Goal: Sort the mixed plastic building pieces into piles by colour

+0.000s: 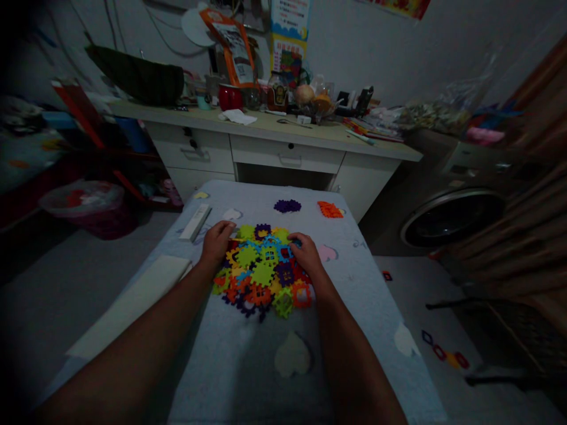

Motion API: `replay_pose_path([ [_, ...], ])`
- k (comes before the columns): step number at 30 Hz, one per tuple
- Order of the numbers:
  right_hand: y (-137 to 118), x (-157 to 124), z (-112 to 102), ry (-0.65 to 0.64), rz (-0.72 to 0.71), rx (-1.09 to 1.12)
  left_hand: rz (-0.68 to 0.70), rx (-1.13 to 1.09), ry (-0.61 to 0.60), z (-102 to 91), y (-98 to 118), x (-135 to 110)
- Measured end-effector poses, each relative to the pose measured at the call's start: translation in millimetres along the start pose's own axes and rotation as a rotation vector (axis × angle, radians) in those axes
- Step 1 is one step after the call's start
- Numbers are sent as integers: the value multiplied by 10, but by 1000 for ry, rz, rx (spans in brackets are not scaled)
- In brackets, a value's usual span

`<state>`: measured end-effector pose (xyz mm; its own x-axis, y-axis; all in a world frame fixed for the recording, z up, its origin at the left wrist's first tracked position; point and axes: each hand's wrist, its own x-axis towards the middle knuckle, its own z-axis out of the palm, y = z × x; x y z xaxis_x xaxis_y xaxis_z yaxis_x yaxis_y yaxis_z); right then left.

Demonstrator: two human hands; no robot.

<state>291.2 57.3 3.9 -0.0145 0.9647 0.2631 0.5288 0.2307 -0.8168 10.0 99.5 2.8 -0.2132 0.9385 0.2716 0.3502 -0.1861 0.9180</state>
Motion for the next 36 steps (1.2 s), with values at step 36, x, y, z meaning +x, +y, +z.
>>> replay_pose_path([
  [36,729,242,-774,727,282,54,207,259,-139,-345,217,-1168],
])
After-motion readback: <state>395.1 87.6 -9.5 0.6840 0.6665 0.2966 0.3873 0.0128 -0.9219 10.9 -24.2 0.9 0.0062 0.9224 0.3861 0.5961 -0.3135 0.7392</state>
